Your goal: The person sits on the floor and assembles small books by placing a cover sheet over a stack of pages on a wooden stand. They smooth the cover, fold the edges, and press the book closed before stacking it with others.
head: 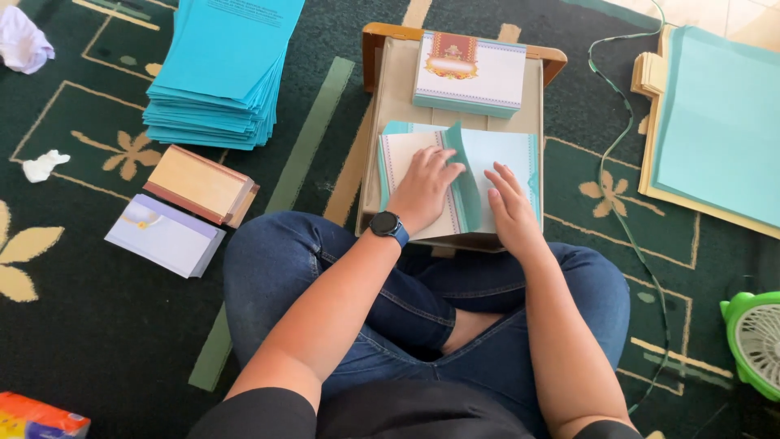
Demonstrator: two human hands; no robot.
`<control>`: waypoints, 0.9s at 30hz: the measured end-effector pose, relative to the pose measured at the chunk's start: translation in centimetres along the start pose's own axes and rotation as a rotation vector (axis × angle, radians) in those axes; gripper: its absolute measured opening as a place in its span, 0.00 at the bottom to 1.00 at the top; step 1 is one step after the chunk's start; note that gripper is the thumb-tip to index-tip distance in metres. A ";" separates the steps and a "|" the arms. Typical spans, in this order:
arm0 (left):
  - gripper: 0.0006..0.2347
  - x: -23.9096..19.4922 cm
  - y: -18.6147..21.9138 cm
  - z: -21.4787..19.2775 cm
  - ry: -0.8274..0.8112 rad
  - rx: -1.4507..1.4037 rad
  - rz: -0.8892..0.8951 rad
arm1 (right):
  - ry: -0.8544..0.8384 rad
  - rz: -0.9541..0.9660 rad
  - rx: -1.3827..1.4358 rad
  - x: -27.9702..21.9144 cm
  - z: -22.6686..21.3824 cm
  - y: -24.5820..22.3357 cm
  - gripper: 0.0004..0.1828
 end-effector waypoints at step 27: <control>0.13 -0.1 0.6 -0.1 -0.091 -0.025 -0.005 | 0.235 0.151 -0.065 -1.1 -0.4 -0.3 0.06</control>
Point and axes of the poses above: each hand's wrist, its own x-axis towards the middle knuckle, its own z-axis out of the palm, y = z × x, the point moved 9 cm from there along x, towards the middle knuckle, and after that the axes turned 10 degrees about y, right-handed, at the moved point
